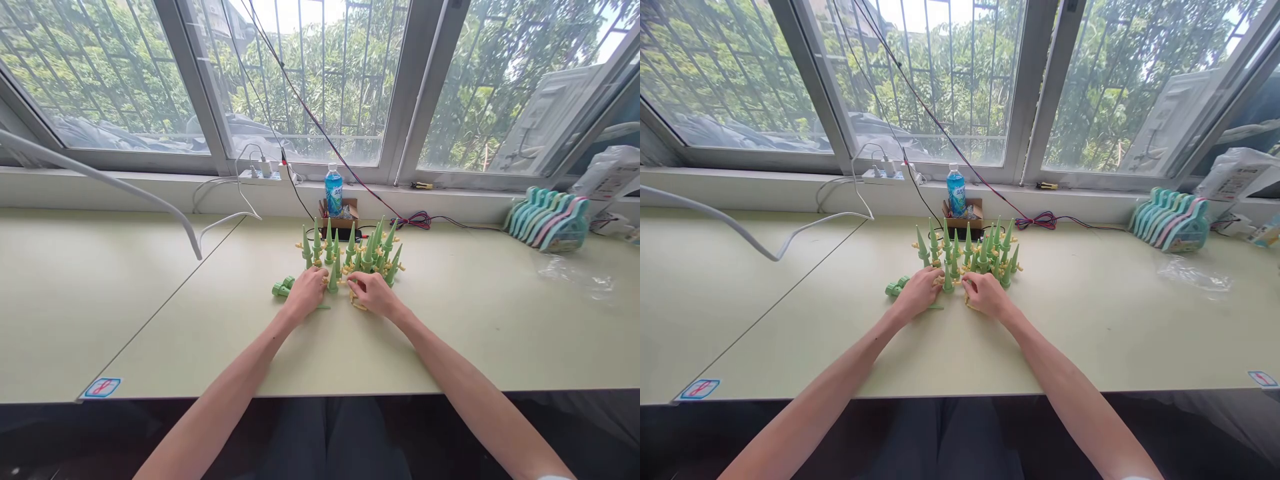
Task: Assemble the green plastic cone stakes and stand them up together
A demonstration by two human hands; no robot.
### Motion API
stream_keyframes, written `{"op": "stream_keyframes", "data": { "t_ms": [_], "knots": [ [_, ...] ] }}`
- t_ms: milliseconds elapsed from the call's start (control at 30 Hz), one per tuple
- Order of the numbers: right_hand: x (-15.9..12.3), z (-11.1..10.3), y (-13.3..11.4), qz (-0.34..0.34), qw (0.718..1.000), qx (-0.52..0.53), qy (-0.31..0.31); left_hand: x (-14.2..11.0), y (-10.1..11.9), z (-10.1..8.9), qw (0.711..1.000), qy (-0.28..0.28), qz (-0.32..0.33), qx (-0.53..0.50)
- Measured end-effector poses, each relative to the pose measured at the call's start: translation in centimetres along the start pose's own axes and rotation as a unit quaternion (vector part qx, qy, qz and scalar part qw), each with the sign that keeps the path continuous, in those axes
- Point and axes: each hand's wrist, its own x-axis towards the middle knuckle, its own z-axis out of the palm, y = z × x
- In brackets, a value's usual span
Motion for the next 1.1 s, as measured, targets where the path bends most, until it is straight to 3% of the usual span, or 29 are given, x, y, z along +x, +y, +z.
{"op": "stream_keyframes", "data": {
  "t_ms": [167,600,867,1100],
  "knots": [
    [0.05,0.08,0.21,0.006,1.000,0.002,0.004,0.01,-0.08,0.18,1.000,-0.014,0.015,0.016],
    [-0.10,0.14,0.09,-0.009,0.999,0.015,-0.028,0.12,-0.17,0.26,0.999,0.033,-0.028,0.004],
    [-0.11,0.08,0.05,-0.020,0.999,0.026,-0.033,0.15,-0.18,0.41,0.999,0.009,-0.034,0.006],
    [-0.13,0.00,-0.12,-0.023,0.999,0.030,-0.034,-0.03,0.01,0.26,0.999,0.023,-0.027,0.024]
  ]
}}
